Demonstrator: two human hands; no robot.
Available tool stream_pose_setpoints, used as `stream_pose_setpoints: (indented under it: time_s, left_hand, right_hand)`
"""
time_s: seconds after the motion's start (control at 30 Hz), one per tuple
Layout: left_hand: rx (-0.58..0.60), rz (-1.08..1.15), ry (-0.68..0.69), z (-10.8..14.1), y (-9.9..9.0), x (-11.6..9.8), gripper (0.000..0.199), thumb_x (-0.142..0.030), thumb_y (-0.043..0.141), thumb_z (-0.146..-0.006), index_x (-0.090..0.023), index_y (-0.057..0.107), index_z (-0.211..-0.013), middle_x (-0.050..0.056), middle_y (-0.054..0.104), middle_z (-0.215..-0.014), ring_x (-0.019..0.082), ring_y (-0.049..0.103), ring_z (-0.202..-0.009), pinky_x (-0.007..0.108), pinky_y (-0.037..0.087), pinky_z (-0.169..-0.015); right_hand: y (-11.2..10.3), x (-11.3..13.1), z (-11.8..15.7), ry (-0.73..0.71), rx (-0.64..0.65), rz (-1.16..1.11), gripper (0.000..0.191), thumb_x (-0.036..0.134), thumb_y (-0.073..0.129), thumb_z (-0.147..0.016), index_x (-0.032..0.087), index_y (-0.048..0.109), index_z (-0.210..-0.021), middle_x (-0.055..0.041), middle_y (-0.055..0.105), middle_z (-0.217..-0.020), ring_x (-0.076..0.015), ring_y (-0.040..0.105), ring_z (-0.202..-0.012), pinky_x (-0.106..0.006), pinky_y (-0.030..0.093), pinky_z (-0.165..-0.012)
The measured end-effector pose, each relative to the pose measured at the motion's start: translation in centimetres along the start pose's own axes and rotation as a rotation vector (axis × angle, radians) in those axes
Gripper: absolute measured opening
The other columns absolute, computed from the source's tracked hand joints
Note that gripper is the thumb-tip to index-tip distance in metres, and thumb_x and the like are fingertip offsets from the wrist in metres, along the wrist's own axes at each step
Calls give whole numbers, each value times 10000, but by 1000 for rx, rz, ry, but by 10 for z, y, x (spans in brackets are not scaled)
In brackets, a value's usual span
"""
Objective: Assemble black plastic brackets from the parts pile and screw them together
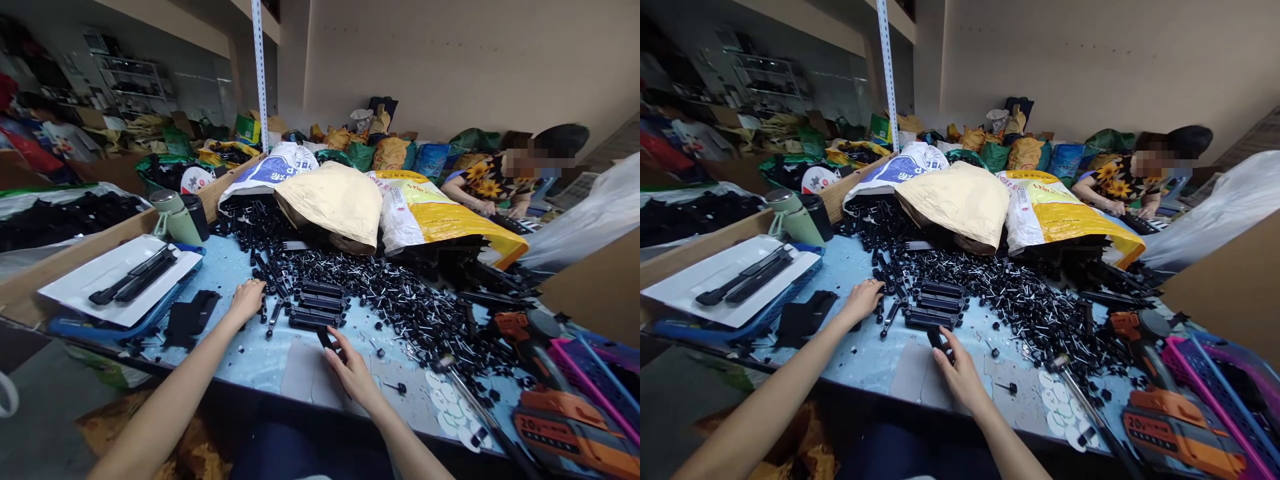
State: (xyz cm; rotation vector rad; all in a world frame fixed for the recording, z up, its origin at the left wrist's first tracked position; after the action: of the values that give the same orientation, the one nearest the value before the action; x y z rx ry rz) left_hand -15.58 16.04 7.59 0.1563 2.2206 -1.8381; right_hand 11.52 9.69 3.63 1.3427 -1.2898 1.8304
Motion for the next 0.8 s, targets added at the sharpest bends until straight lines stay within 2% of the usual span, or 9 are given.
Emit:
stream_pose_setpoints:
  time_s: [0.1, 0.17, 0.23, 0.3, 0.43, 0.5, 0.57, 0.7, 0.8]
  left_hand:
    - [-8, 124, 61, 18, -4, -38, 377, -242, 352, -858, -155, 471, -1205, 112, 563, -1044, 212, 547, -928, 343, 418, -814]
    - [58, 389, 149, 41, -1, -76, 419, -303, 288, -890, -205, 370, -1289, 86, 541, -1100, 160, 575, -814, 309, 454, -759]
    - [227, 678, 197, 66, 11, -114, 429, -341, 301, -887, -274, 320, -1311, 61, 524, -1147, 89, 553, -575, 270, 486, -621]
    - [191, 856, 139, 82, 12, -131, 435, -344, 360, -867, -259, 357, -1294, 56, 554, -1096, 85, 545, -555, 259, 488, -589]
    - [-31, 884, 154, 92, -3, -137, 339, -283, 430, -840, -208, 537, -1153, 53, 575, -948, 152, 553, -862, 296, 452, -785]
    - [-54, 847, 190, 93, -7, -140, 325, -263, 439, -838, -207, 550, -1138, 49, 561, -898, 152, 543, -857, 298, 450, -779]
    - [-89, 839, 188, 95, -10, -144, 323, -251, 433, -843, -208, 544, -1143, 46, 549, -881, 142, 540, -819, 289, 459, -742]
    - [-296, 909, 83, 104, -20, -148, 321, -237, 415, -857, -202, 528, -1155, 61, 530, -944, 142, 534, -858, 275, 469, -715]
    - [-382, 944, 100, 106, -28, -152, 319, -235, 406, -860, -201, 530, -1153, 69, 528, -971, 150, 533, -879, 288, 470, -729]
  right_hand:
    - [6, -2, -5, 65, -17, -190, 496, 469, 456, -812, 281, 390, -1267, -25, 555, -872, -130, 549, -621, -267, 472, -565]
    - [11, -7, -11, 164, -46, -398, 548, 514, 449, -798, 263, 368, -1279, -28, 563, -833, -129, 550, -556, -259, 465, -483]
    - [16, -9, -16, 217, -75, -570, 598, 551, 418, -798, 236, 337, -1300, -21, 571, -748, -126, 535, -495, -253, 451, -429]
    - [15, -4, -21, 179, -79, -624, 609, 556, 397, -808, 211, 340, -1307, -6, 561, -664, -119, 516, -469, -246, 445, -424]
    - [-3, 18, -21, -72, 1, -387, 507, 470, 443, -825, 231, 422, -1272, -28, 558, -824, -84, 506, -521, -233, 459, -486]
    - [-12, 30, -17, -211, 44, -209, 452, 410, 457, -836, 266, 432, -1264, -33, 526, -917, -73, 505, -561, -232, 468, -524]
    - [-17, 37, -13, -295, 60, -99, 435, 367, 454, -848, 283, 417, -1272, -24, 507, -885, -76, 502, -582, -229, 472, -539]
    - [-18, 42, -3, -356, -65, -135, 436, 341, 410, -874, 283, 367, -1303, -39, 517, -913, -86, 511, -597, -228, 483, -546]
    - [-14, 44, 4, -383, -177, -136, 446, 350, 408, -872, 277, 359, -1310, -66, 512, -1081, -138, 549, -771, -286, 496, -690]
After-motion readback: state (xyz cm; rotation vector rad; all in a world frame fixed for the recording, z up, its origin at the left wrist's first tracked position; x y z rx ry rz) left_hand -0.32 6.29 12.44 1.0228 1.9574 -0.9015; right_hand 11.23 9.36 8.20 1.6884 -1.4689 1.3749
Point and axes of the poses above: each hand's wrist, its own z-axis away from the middle knuckle, its own y-axis out of the palm, x = y × z, the point moved 9 cm from there along -z, towards the middle knuckle
